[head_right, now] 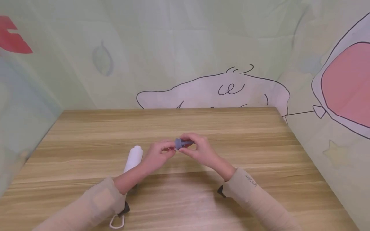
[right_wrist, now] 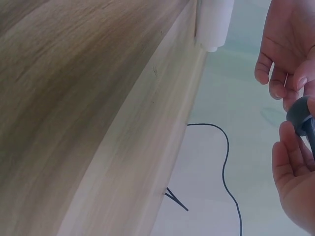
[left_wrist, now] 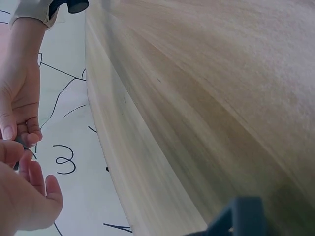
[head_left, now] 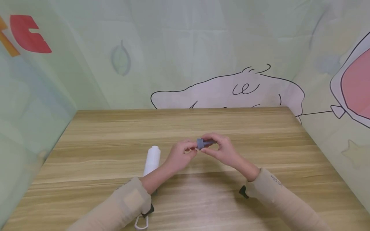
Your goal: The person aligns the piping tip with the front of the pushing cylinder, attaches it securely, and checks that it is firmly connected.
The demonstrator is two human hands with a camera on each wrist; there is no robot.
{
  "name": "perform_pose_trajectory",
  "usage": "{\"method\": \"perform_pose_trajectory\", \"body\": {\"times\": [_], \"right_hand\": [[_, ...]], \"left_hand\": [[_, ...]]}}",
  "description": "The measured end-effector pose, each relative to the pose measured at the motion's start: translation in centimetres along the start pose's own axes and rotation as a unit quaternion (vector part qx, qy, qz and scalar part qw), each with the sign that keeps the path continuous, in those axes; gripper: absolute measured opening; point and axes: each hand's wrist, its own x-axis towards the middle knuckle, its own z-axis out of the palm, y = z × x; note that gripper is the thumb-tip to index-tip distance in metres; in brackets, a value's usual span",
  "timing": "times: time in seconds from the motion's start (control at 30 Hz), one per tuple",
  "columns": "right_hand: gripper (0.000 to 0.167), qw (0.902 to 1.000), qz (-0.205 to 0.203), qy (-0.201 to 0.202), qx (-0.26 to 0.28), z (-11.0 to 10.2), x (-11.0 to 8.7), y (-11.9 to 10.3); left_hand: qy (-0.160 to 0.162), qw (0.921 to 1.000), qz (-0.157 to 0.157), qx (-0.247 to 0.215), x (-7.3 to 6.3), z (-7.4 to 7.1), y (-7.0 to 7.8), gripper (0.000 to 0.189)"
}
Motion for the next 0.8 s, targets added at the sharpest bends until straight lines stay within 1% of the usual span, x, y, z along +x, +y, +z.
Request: {"method": "perform_pose_trajectory", "body": {"times": [0.17, 0.3, 0.63, 0.8], "right_hand": [[0.029, 0.9998, 0.009, -0.010, 0.016, 0.05, 0.06, -0.13], [0.029, 0.9996, 0.011, -0.014, 0.022, 0.08, 0.02, -0.03], [0.028, 0.9990, 0.018, -0.016, 0.037, 0.01, -0.15, 0.29], [0.028, 0.9988, 0.025, -0.016, 0.038, 0.00, -0.21, 0.16]], "left_hand": [[-0.008, 0.9999, 0.006, 0.004, -0.03, -0.14, 0.05, 0.018], [-0.011, 0.9996, 0.014, 0.021, -0.17, -0.18, 0.22, 0.019], [-0.016, 0.9992, 0.008, 0.037, -0.25, -0.50, 0.25, 0.023], [-0.020, 0.9990, 0.009, 0.040, -0.39, -0.72, 0.17, 0.020]]}}
